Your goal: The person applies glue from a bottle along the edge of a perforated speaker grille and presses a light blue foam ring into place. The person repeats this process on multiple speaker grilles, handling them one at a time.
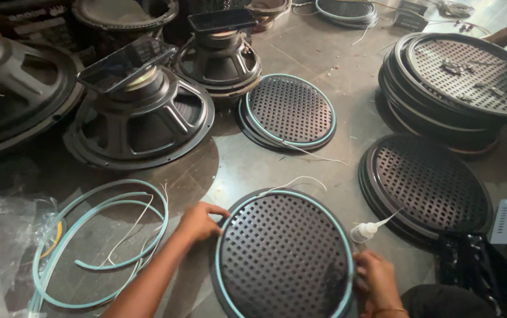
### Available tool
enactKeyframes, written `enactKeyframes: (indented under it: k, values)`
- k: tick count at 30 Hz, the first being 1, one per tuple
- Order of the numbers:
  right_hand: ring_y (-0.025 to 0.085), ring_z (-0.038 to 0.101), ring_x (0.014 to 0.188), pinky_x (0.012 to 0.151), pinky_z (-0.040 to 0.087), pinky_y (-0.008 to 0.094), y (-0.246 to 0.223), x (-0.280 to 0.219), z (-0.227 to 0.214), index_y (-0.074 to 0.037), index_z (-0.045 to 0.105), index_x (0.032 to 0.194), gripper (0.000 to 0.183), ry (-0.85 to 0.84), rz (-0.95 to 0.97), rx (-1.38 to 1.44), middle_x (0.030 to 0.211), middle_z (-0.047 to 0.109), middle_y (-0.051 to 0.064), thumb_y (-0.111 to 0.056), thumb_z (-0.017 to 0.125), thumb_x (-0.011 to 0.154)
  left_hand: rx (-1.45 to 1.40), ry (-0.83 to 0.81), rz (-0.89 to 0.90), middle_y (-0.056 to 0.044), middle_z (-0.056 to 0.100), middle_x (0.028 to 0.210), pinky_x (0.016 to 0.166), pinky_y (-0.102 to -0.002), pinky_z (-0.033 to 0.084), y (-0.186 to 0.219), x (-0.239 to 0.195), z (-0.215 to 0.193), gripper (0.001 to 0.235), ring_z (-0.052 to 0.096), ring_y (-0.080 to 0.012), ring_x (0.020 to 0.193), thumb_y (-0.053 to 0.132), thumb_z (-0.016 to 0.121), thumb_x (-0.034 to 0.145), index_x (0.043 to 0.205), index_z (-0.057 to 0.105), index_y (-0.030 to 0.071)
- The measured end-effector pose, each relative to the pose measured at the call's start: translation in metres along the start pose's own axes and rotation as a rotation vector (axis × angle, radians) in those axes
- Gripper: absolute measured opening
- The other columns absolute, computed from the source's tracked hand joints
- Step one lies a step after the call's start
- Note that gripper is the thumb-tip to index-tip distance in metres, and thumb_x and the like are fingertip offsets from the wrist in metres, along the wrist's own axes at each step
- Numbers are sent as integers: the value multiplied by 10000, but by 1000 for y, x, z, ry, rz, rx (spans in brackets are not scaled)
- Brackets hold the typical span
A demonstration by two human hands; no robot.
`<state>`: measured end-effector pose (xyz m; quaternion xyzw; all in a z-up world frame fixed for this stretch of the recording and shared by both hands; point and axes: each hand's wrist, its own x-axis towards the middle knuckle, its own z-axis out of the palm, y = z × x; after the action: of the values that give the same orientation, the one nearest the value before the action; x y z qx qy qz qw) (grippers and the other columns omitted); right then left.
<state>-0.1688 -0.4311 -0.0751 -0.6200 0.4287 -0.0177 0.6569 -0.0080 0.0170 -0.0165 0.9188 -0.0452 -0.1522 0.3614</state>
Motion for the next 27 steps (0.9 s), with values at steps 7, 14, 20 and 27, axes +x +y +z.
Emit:
enactKeyframes:
  k: [7, 14, 20, 27]
  values:
    - [254, 607, 756, 679, 439, 365, 7, 4, -5, 58, 786, 1032, 439, 192, -139, -406, 831, 699, 174, -319, 760, 808, -25, -83, 76, -84, 746, 648, 636, -307, 572, 9, -7, 4, 213, 715, -179, 570, 196, 859, 663, 873, 826, 214]
    - [248, 584, 675, 573, 441, 384, -1, -4, 2, 96, 770, 1034, 452, 152, -109, -305, 800, 690, 178, -285, 752, 792, -40, -76, 12, -87, 754, 690, 682, -347, 584, 28, -14, -6, 174, 744, -228, 637, 286, 838, 689, 840, 803, 207]
    - [276, 600, 780, 679, 452, 395, 5, -1, 4, 113, 770, 1072, 456, 139, -135, -268, 871, 702, 201, -259, 755, 810, 76, 48, -72, -70, 774, 930, 809, -385, 578, 42, -22, -6, 194, 736, -252, 900, 320, 848, 644, 818, 824, 238]
    - [327, 616, 809, 705, 475, 437, -2, -5, 7, 111, 757, 1121, 503, 137, -68, -297, 945, 706, 237, -274, 737, 798, 63, 38, -132, -60, 781, 940, 807, -386, 586, 51, -25, -9, 180, 755, -250, 889, 294, 837, 658, 820, 803, 223]
